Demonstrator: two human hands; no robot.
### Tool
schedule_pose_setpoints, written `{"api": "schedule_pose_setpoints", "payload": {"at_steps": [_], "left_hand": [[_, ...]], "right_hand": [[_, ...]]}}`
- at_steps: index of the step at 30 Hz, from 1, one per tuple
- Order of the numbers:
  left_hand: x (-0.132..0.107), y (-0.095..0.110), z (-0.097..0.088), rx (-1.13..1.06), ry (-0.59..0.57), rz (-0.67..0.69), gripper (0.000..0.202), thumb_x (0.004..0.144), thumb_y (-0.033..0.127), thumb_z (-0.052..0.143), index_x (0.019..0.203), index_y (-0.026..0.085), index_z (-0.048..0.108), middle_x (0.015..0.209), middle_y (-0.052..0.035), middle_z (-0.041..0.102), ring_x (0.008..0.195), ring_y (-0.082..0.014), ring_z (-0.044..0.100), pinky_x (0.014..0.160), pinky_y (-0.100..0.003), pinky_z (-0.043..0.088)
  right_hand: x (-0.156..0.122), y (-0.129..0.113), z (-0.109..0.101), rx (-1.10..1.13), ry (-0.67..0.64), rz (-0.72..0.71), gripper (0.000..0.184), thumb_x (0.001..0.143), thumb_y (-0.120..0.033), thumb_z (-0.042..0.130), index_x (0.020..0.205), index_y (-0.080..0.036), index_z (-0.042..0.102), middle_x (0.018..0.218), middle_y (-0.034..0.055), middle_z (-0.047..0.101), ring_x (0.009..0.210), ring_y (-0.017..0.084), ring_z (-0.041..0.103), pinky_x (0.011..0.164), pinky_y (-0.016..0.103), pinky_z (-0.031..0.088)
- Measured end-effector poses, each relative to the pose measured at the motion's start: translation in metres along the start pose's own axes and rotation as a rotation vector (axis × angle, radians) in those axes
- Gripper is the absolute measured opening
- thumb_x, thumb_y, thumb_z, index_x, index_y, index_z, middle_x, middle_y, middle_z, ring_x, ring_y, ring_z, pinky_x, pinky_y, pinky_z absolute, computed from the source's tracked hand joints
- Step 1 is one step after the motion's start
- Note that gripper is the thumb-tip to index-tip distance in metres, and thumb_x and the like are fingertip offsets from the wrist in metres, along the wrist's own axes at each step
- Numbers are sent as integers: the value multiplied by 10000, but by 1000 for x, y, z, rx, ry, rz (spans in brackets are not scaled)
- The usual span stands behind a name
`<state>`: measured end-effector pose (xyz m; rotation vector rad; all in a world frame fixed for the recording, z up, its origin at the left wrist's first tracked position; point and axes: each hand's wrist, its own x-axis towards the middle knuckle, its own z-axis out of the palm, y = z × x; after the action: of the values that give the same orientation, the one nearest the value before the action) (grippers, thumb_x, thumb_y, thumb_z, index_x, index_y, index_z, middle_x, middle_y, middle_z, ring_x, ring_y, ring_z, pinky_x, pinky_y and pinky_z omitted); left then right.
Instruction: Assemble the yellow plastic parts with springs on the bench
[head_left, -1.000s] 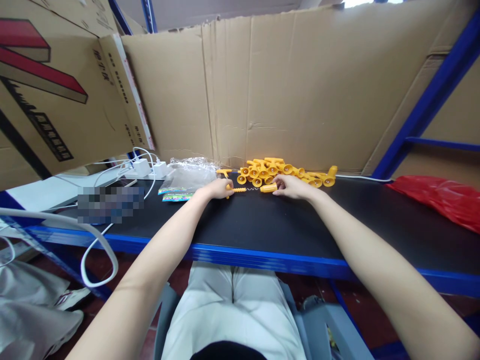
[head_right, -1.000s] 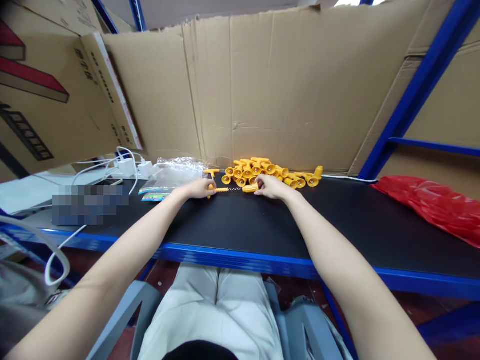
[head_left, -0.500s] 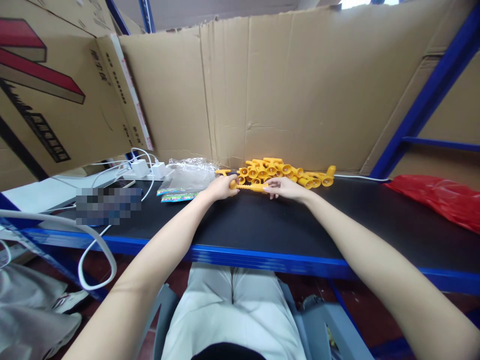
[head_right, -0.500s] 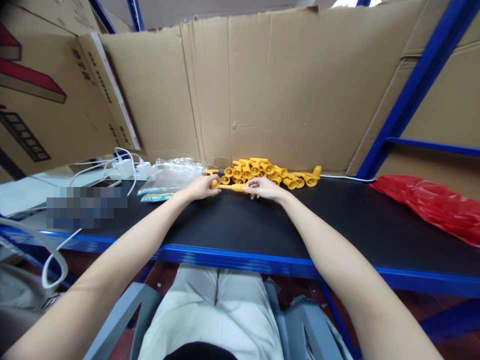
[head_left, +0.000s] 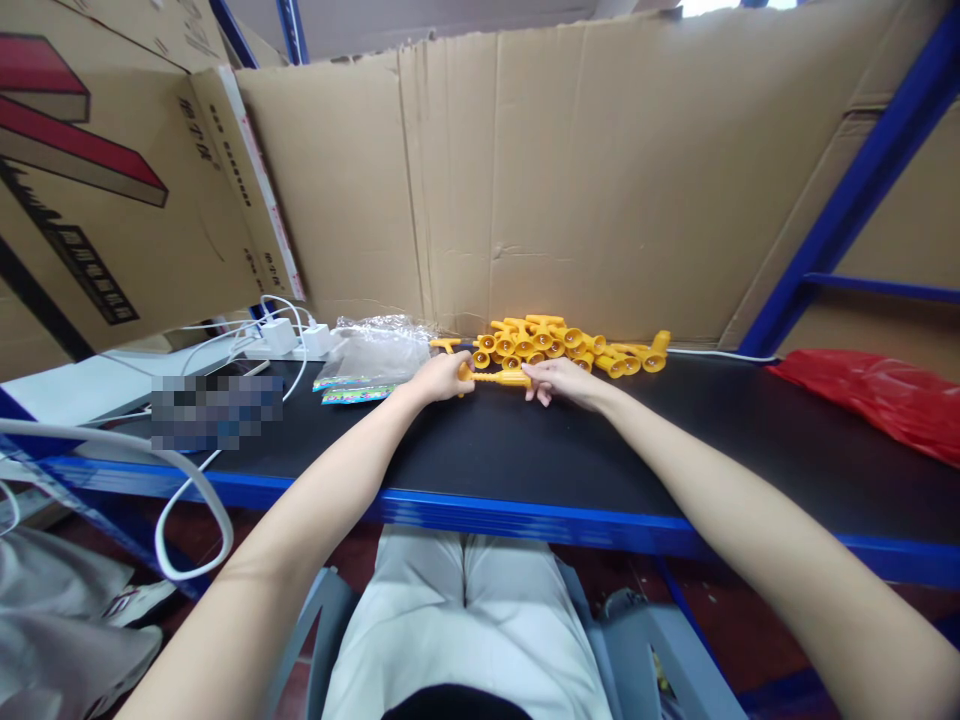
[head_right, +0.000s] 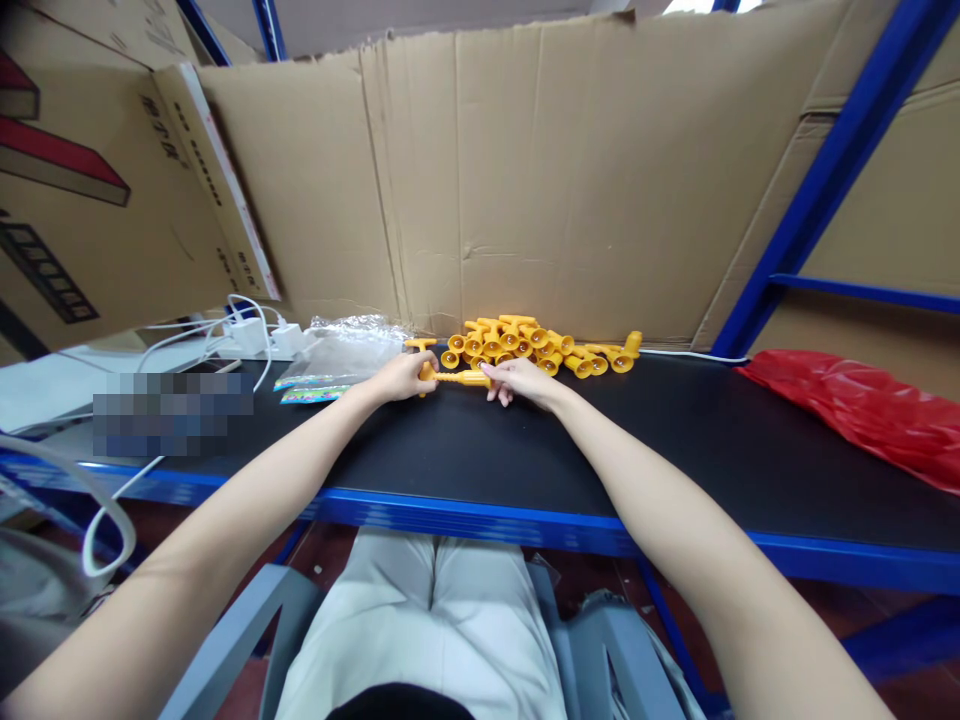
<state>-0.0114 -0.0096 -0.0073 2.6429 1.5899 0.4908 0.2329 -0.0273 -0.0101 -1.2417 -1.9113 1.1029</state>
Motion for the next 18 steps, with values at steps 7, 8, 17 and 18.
{"api": "schedule_pose_setpoints", "payload": {"at_steps": [7, 8, 17, 18], "left_hand": [[0, 8, 0, -8, 38, -33, 341, 715, 360, 558, 1024, 216, 572, 839, -38, 647, 798, -203, 606, 665, -270, 440], [0, 8, 0, -9, 41, -34, 339, 711, 351, 559, 1021, 214, 574, 831, -37, 647, 797, -203, 607, 665, -269, 441], [-3, 12, -3, 6, 79, -21, 349, 722, 394, 594, 1022, 217, 570, 820, -31, 653, 818, -216, 621, 708, -285, 463], [-3, 12, -4, 12, 84, -24, 361, 721, 416, 601, 1021, 219, 569, 830, -32, 653, 828, -220, 621, 715, -290, 465]], "right_hand": [[1, -2, -4, 72, -42, 131, 575, 893, -625, 345, 782, -111, 577, 651, 120, 660, 408, 86, 495, 366, 206, 374], [0, -1, -6, 83, -68, 124, 498, 881, -597, 422, 834, -122, 565, 720, 117, 676, 457, 91, 535, 391, 199, 396], [-5, 2, -14, 159, -183, 49, 271, 809, -307, 663, 947, -168, 474, 895, 86, 692, 609, 91, 611, 483, 177, 432], [-4, 1, -13, 154, -178, 57, 242, 830, -328, 638, 920, -159, 489, 876, 91, 694, 590, 89, 605, 473, 176, 429]]}}
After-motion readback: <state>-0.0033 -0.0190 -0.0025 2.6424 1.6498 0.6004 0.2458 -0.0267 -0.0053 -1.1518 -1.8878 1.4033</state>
